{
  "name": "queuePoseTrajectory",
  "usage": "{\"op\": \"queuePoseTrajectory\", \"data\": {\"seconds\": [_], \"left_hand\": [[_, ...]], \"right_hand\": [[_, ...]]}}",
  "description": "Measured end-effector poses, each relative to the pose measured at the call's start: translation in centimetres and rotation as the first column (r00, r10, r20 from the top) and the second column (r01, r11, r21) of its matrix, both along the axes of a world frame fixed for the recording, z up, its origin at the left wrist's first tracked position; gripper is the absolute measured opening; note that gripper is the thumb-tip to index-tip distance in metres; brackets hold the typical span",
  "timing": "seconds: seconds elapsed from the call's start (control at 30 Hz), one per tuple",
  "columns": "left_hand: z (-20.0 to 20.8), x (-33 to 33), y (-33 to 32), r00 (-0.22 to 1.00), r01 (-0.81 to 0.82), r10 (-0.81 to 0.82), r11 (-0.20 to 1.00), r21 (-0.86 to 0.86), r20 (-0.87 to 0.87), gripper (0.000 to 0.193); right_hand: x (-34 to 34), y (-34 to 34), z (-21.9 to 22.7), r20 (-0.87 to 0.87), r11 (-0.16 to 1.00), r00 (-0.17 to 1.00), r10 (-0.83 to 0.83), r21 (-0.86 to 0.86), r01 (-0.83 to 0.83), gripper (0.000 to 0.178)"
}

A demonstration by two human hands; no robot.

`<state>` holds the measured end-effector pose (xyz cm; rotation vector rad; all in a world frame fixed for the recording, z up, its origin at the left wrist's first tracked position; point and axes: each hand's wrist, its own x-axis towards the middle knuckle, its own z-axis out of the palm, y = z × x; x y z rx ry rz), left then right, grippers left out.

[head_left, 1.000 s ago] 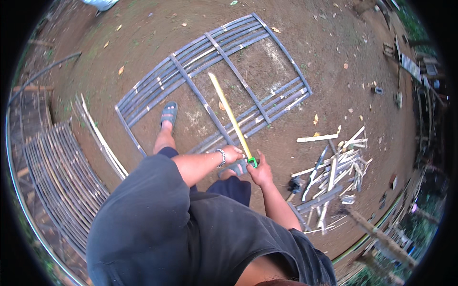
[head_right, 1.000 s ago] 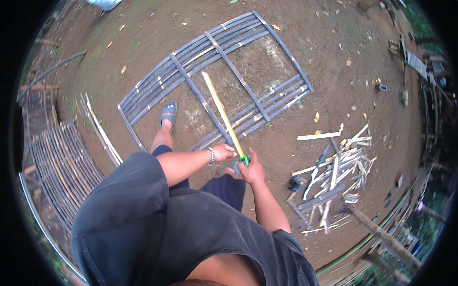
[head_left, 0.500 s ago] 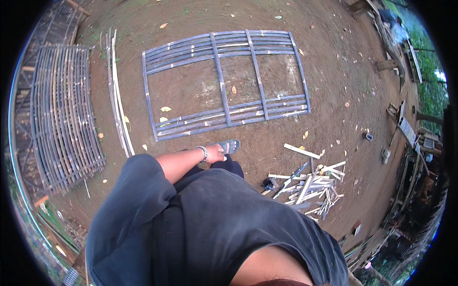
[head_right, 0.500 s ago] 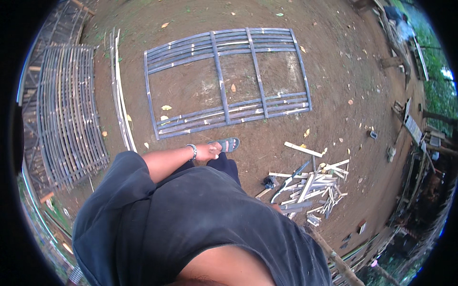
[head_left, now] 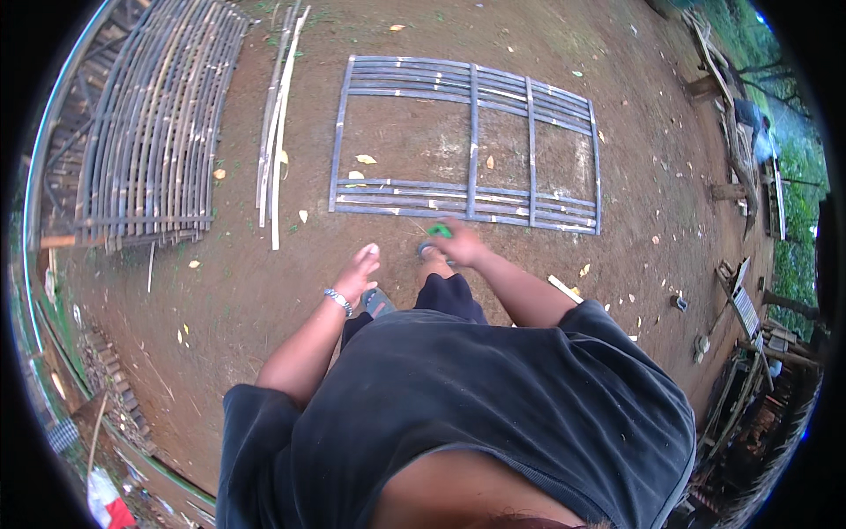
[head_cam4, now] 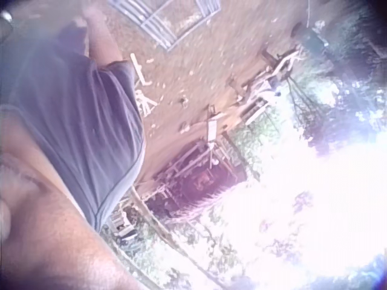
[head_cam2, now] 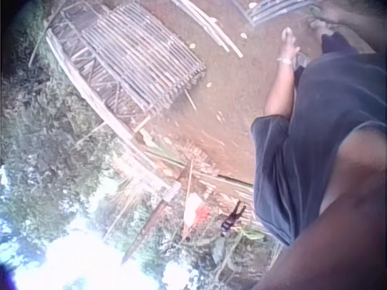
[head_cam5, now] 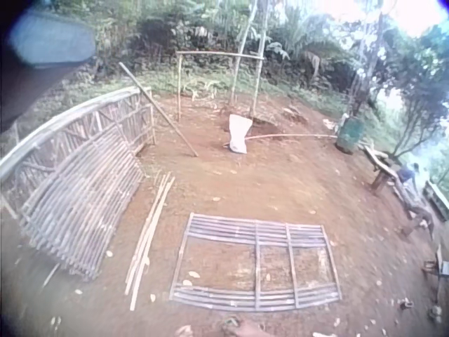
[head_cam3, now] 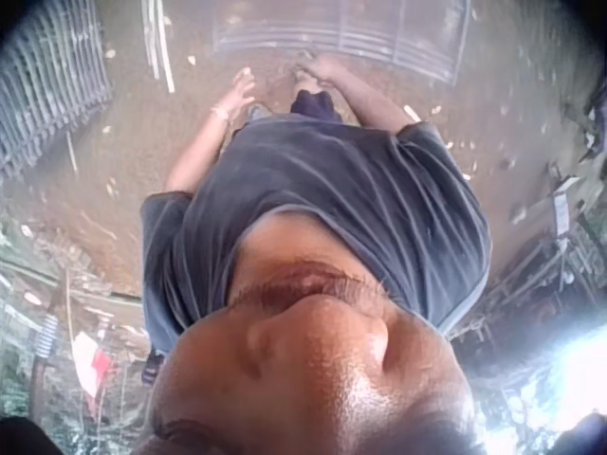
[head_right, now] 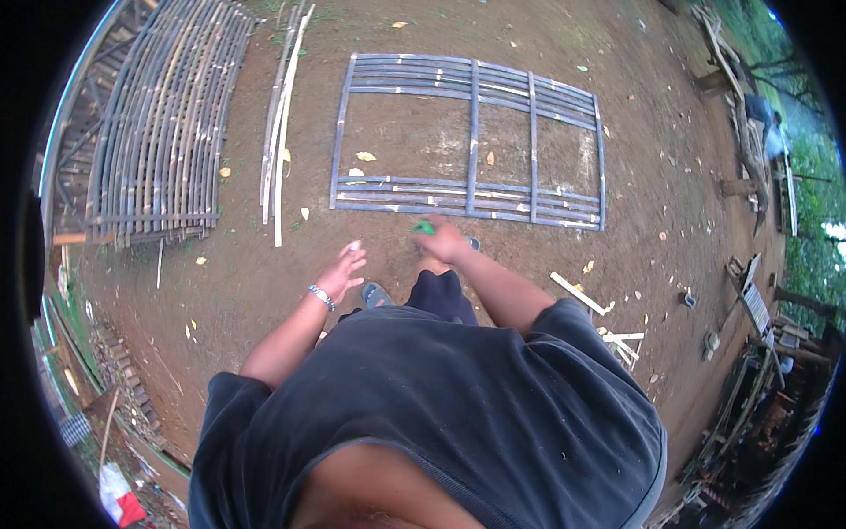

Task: The person assembles a rectangular bamboo frame on the ground by arranging and fitting bamboo strips into a grid pattern. They then use a tape measure to measure the dimensions of the assembled frame.

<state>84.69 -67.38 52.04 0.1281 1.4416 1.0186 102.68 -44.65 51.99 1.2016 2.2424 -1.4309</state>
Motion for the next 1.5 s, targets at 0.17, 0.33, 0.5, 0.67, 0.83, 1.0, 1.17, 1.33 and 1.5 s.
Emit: {"op": "queuePoseTrajectory", "data": {"seconds": [0.17, 0.33, 0.5, 0.67, 0.83, 1.0, 1.17, 1.33, 1.5], "left_hand": [[3.7, -0.1, -9.0, 0.789, -0.57, 0.479, 0.804, 0.167, 0.385, 0.071], [-1.4, -0.3, -21.1, 0.698, -0.665, 0.616, 0.746, 0.013, 0.364, 0.039], [-10.1, 1.6, -37.2, 0.797, -0.504, 0.589, 0.769, -0.393, 0.13, 0.021], [-11.1, 4.8, -47.5, 0.861, 0.102, -0.298, 0.895, -0.435, -0.411, 0.031], [-14.1, 3.6, -45.5, 0.958, -0.053, -0.083, 0.888, -0.456, -0.274, 0.029], [-8.6, -0.2, -35.5, 0.941, 0.067, -0.115, 0.985, -0.157, -0.319, 0.026], [-8.4, -4.2, -30.5, 0.964, -0.261, 0.267, 0.945, -0.196, 0.004, 0.04], [-8.0, -5.0, -30.2, 0.974, -0.22, 0.225, 0.954, -0.203, 0.001, 0.041], [-5.6, -3.5, -32.5, 0.853, 0.303, -0.394, 0.908, -0.29, -0.342, 0.031]], "right_hand": [[-8.9, -14.8, 4.8, -0.347, 0.852, 0.851, 0.395, -0.209, -0.481, 0.079], [-8.9, -18.6, 7.6, -0.164, 0.673, 0.658, 0.735, 0.057, -0.737, 0.073], [-2.9, -12.8, 3.0, 0.274, 0.802, 0.783, 0.558, 0.066, -0.594, 0.068], [10.6, -5.4, -3.6, 0.727, 0.766, 0.526, 0.442, -0.001, -0.643, 0.038], [21.4, -4.4, -4.8, 0.817, 0.733, 0.385, 0.43, -0.067, -0.677, 0.036], [18.1, -8.9, -3.3, 0.717, 0.853, 0.652, 0.246, 0.159, -0.497, 0.034], [8.9, -12.8, 4.5, 0.43, 0.967, 0.9, 0.075, 0.187, -0.17, 0.048], [8.1, -12.9, 3.1, 0.38, 0.983, 0.925, -0.004, 0.171, -0.066, 0.053], [13.2, -11.6, -0.4, 0.56, 0.973, 0.826, 0.069, 0.145, -0.18, 0.046]]}}
